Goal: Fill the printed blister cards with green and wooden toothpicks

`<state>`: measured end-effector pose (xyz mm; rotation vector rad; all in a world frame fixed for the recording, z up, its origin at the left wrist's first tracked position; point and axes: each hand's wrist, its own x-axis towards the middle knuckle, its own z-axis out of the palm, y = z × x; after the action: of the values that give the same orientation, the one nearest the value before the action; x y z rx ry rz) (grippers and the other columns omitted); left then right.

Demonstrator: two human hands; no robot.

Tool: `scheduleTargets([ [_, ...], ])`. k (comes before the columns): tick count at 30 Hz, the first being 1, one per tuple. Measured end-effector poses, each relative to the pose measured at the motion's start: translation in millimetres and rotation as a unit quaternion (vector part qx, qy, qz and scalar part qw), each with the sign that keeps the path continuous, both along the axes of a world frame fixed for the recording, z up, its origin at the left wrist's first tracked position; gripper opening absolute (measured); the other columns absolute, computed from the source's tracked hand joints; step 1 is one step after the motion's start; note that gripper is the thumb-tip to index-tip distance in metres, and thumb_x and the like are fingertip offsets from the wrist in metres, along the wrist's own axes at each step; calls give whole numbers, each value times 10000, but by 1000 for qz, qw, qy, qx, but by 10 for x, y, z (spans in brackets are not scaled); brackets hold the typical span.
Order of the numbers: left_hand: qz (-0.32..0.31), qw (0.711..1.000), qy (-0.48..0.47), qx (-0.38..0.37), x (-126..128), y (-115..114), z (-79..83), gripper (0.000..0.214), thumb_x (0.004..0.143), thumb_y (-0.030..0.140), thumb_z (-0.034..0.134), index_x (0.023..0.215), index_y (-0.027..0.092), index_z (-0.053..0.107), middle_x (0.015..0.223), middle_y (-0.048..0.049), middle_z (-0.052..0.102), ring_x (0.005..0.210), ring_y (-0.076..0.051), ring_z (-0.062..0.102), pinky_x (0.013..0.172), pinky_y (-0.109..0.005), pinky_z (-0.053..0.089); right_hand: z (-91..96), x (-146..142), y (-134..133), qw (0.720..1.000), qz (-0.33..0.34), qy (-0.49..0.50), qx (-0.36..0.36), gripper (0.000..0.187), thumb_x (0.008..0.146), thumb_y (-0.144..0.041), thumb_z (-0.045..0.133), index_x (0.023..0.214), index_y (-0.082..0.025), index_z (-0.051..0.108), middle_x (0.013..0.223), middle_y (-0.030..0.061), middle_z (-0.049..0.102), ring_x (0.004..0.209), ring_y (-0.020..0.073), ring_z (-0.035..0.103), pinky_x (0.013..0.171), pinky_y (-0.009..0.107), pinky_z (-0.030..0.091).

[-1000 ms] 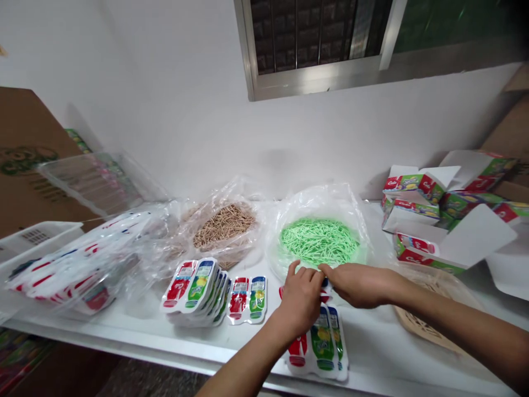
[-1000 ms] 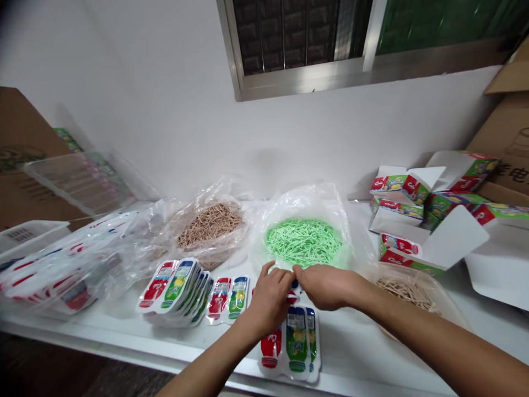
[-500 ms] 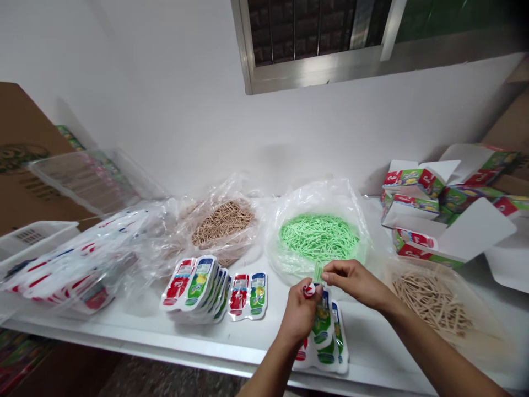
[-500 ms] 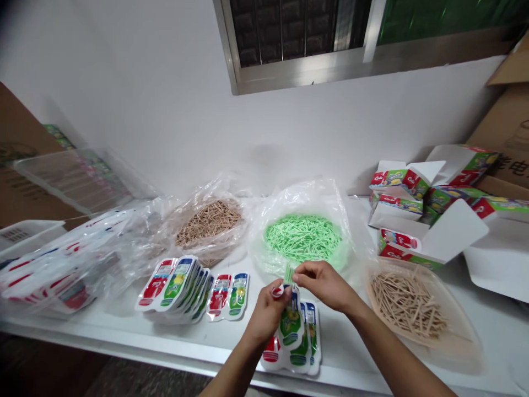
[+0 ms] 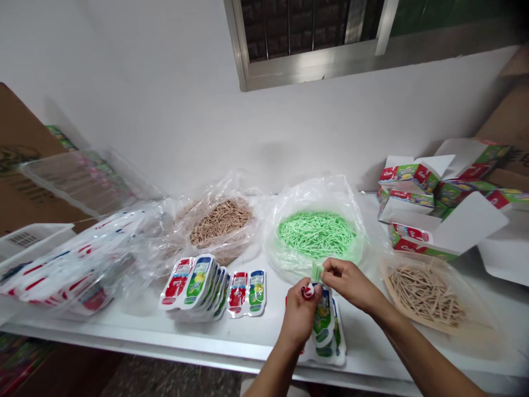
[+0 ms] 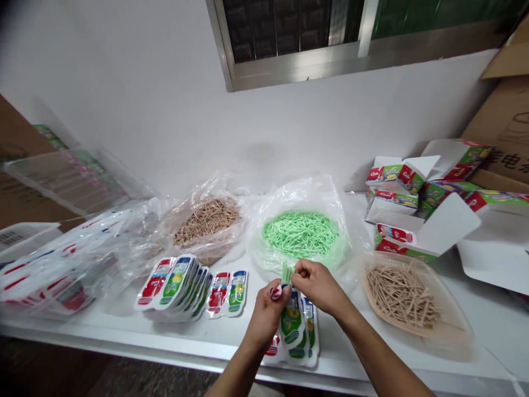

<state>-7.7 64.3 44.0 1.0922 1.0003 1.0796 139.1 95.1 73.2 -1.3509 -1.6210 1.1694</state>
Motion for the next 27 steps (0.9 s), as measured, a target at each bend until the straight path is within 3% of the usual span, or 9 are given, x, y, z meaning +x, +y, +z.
scheduleTargets([
  [7, 11, 996, -68, -54, 50, -8, -50, 430, 675, 547, 694, 730, 138, 571, 616, 11, 499, 598, -119, 462, 567, -220, 364, -36, -22, -96, 996, -41, -40, 63, 43, 721, -169, 456, 711, -210, 460, 652, -43, 481, 639, 130, 466, 605, 236, 373],
  [12, 2, 991, -110, -71, 80, -12, -80, 402, 670, 501, 723, 711, 139, 554, 621, 5, 506, 608, -122, 474, 577, -226, 373, -63, -17, -162, 997, -54, 5, 47, 171, 793, -278, 495, 946, -209, 530, 812, -4, 580, 691, 143, 514, 644, 256, 425],
  [19, -15, 990, -126, -60, 65, -22, -14, 379, 686, 471, 723, 753, 121, 595, 637, 5, 512, 601, -111, 455, 598, -232, 379, 43, 30, -151, 999, -19, -6, 33, 168, 822, -354, 510, 820, -193, 560, 666, -28, 502, 616, 129, 463, 591, 248, 393],
  [22, -36, 989, -134, -58, 53, -32, 9, 350, 705, 436, 720, 751, 111, 598, 638, 3, 506, 598, -104, 439, 597, -229, 370, 93, 56, -146, 999, 7, -20, 39, 98, 806, -281, 500, 765, -198, 530, 666, -34, 493, 636, 128, 470, 616, 244, 396],
  [27, -32, 988, -141, -61, 41, -38, 22, 321, 721, 420, 710, 749, 124, 590, 655, -2, 523, 616, -112, 459, 603, -227, 362, 81, 60, -171, 998, -14, -28, 52, 42, 754, -177, 472, 766, -206, 499, 676, -37, 501, 656, 131, 494, 626, 239, 412],
])
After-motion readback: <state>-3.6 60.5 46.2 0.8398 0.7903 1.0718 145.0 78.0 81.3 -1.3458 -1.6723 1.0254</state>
